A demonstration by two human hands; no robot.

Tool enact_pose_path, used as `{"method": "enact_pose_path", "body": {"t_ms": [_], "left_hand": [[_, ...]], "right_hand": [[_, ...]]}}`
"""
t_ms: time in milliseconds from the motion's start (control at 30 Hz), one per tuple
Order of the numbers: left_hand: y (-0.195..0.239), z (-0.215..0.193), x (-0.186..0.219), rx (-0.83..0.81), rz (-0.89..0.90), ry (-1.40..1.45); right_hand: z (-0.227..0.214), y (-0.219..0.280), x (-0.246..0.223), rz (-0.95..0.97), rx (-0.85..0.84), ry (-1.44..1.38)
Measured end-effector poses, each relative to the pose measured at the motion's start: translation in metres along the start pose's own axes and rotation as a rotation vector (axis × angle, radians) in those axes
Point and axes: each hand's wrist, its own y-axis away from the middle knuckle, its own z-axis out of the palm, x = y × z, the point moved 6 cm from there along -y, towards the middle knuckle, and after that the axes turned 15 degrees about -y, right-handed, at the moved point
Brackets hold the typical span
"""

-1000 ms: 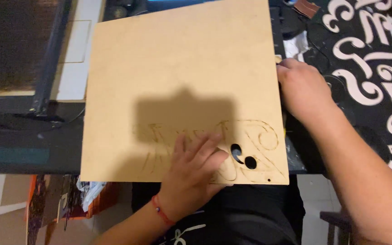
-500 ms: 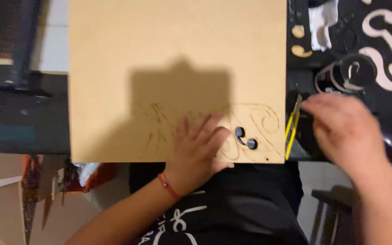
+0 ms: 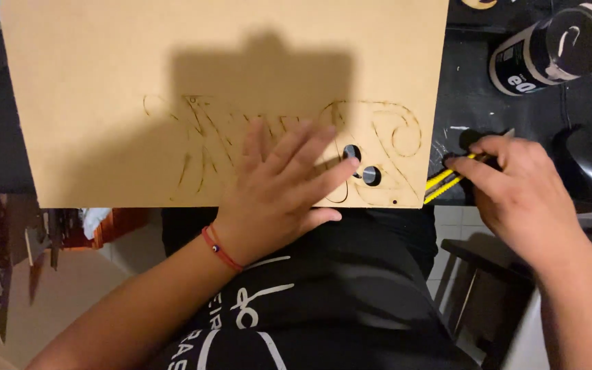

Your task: Using a utility knife to cut out laser-marked letters from a wooden board at a cutting station.

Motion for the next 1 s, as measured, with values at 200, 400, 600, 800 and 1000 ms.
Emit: {"method": "enact_pose_path", "body": {"t_ms": [200,400,600,800,1000], "left_hand": [[-0.007,-0.011,0.001,0.061,0.017,-0.065],[-0.008,-0.018,0.0,0.104,0.011,-0.128],[-0.01,-0.016,0.001,0.1,0.014,-0.116],[-0.013,-0.017,0.0,0.06,0.003,-0.169],[-0.013,-0.018,-0.001,0.081,-0.012,-0.145]], "right_hand": [[-0.002,0.009,0.004,-0.024,-0.063,0.161],[-0.017,0.022,0.003,-0.013,-0.085,0.339],[-0.041,0.057,0.029,0.191,0.002,0.021],[-0.031,0.076,0.023,0.577,0.375,-0.54],[0.001,0.036,0.017,0.173,0.76,-1.129]]}}
